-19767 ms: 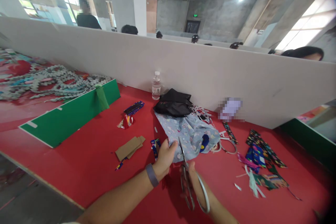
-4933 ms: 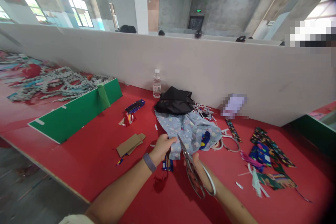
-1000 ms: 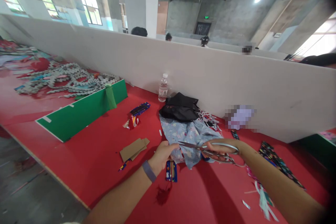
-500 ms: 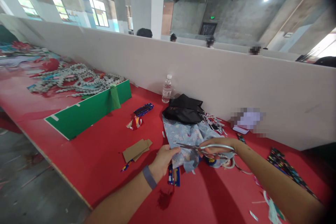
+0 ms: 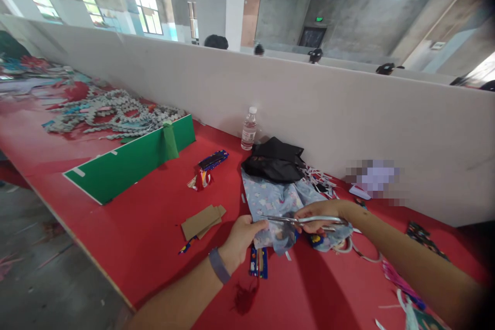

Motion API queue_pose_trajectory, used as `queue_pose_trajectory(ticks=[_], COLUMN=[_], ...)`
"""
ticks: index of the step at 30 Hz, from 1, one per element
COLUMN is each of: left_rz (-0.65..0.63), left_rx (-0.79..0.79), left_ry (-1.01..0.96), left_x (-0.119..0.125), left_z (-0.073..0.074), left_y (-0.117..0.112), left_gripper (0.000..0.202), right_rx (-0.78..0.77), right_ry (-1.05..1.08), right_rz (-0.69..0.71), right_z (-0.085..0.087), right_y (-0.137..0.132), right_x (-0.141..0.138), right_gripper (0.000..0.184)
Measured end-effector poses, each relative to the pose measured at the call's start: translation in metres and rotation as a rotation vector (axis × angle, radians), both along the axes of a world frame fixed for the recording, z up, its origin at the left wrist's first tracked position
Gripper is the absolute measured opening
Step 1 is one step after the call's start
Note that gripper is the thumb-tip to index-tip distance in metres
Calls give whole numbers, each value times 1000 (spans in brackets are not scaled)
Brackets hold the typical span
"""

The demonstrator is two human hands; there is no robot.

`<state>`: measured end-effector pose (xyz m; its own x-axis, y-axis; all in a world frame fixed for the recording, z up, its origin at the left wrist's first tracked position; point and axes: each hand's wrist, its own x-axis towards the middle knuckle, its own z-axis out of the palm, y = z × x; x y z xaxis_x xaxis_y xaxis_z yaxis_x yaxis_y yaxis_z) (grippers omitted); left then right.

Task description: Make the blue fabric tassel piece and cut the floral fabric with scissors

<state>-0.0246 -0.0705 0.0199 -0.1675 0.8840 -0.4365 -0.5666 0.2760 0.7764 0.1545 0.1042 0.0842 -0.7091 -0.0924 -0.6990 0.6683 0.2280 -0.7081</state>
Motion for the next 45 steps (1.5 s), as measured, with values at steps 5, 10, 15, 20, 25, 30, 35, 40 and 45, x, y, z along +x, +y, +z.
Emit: queue_pose_trajectory(ticks=[5, 10, 15, 20, 25, 30, 35, 40, 45], left_rz=[1, 10, 13, 10, 15, 14, 9, 10, 20], left_rx=[-9, 0, 4, 12, 16, 12, 11, 4, 5], left_ry=[3, -2, 16, 20, 18, 16, 18, 34, 59], left_x=[0, 1, 0, -1, 0, 0, -1, 0, 1], left_z=[-4, -4, -8, -9, -9, -8, -4, -6, -9], left_y=[0, -1, -1, 0, -1, 0, -1, -1, -1], left_gripper=[38, 38, 35, 36, 35, 33, 28, 26, 27], right_rx=[-1, 9, 10, 14, 19, 23, 21, 28, 33], right_ry=[-22, -20, -28, -33, -40, -29, -24, -16, -8], right_rz=[-9, -5, 6, 19, 33, 36, 39, 27, 6], right_z=[1, 4, 4, 3, 4, 5, 0, -4, -7], right_y=[3, 3, 4, 6, 6, 5, 7, 8, 8], right_x=[0, -3, -4, -6, -8, -7, -5, -3, -1], right_gripper=[44, 43, 43, 39, 38, 37, 38, 34, 31])
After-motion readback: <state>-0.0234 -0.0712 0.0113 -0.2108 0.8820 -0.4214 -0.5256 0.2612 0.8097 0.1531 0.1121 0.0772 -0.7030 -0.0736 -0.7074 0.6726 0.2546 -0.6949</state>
